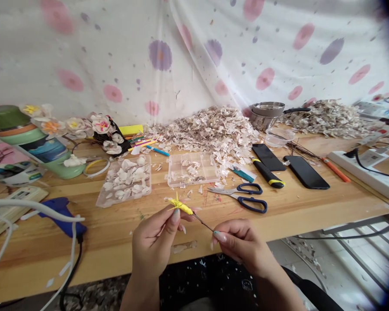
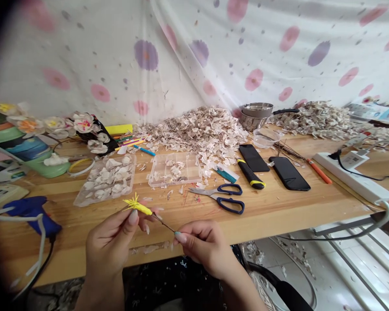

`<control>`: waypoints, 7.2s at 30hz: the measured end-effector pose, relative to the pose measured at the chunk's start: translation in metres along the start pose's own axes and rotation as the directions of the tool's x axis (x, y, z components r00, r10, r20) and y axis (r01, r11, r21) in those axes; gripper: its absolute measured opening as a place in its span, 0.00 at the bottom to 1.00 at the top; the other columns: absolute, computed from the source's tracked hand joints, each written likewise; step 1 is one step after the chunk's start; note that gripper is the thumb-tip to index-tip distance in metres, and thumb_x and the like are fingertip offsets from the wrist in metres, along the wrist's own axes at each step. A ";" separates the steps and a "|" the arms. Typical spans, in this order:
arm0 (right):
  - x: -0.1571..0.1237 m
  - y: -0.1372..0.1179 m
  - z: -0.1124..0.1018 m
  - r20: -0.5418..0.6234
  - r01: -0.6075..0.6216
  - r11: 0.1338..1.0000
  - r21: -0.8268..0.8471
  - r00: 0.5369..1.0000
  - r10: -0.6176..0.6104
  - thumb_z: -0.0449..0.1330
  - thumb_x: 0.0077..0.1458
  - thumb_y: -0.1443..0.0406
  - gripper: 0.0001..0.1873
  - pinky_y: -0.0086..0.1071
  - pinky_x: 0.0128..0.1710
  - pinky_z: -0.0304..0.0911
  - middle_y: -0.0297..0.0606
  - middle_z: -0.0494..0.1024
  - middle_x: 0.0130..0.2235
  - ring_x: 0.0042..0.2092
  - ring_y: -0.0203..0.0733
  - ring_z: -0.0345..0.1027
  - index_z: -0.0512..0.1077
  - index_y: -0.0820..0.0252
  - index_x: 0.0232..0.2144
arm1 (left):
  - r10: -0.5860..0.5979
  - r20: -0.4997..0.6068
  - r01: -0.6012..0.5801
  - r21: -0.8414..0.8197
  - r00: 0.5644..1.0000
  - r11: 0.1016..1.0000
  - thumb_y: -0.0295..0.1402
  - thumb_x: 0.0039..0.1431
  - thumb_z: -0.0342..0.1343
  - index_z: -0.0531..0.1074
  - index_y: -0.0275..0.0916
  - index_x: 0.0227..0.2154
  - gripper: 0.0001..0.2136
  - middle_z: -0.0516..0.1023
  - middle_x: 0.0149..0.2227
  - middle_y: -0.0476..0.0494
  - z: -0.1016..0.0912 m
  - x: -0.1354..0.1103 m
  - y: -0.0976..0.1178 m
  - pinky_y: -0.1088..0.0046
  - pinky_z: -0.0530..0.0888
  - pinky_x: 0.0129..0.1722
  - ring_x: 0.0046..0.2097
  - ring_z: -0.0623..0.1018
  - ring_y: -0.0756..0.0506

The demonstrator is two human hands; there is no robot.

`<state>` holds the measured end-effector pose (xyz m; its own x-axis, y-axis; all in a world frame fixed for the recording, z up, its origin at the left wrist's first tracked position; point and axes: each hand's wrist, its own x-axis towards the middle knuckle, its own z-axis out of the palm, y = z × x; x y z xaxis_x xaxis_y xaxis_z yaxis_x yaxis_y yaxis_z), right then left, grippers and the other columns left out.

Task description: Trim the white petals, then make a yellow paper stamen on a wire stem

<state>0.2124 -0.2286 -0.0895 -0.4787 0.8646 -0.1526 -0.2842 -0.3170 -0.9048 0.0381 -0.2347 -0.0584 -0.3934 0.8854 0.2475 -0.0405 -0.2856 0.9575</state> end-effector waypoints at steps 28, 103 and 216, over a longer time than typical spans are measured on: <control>-0.011 -0.015 0.002 0.041 -0.043 0.970 -0.241 0.998 0.054 0.62 0.55 0.50 0.25 0.28 0.18 0.33 0.24 0.49 0.17 0.20 0.27 0.37 0.68 0.64 0.19 | 0.015 0.172 0.002 -0.098 0.985 0.995 0.37 0.56 0.64 0.84 0.45 0.32 0.05 0.86 0.31 0.47 -0.015 0.000 -0.005 0.79 0.72 0.25 0.28 0.80 0.50; -0.023 -0.016 0.012 0.021 0.003 0.981 -0.194 1.000 0.002 0.63 0.54 0.48 0.26 0.25 0.17 0.37 0.26 0.55 0.15 0.18 0.26 0.42 0.80 0.69 0.27 | 0.320 0.109 -0.296 -0.194 0.941 0.935 0.35 0.60 0.59 0.83 0.45 0.38 0.08 0.85 0.29 0.45 -0.001 -0.007 -0.017 0.72 0.78 0.23 0.25 0.82 0.44; 0.008 0.006 -0.007 -0.178 0.123 0.971 -0.205 0.971 -0.160 0.71 0.45 0.54 0.18 0.28 0.27 0.59 0.35 0.76 0.23 0.25 0.35 0.66 0.71 0.61 0.23 | 0.216 0.177 -0.219 -0.002 0.960 0.976 0.39 0.63 0.56 0.82 0.52 0.36 0.09 0.77 0.40 0.47 -0.003 -0.005 0.003 0.69 0.69 0.45 0.46 0.73 0.44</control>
<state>0.2127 -0.2205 -0.0986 -0.2717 0.9596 -0.0736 -0.1645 -0.1217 -0.9788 0.0370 -0.2413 -0.0576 -0.2242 0.8533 0.4708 0.0453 -0.4735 0.8797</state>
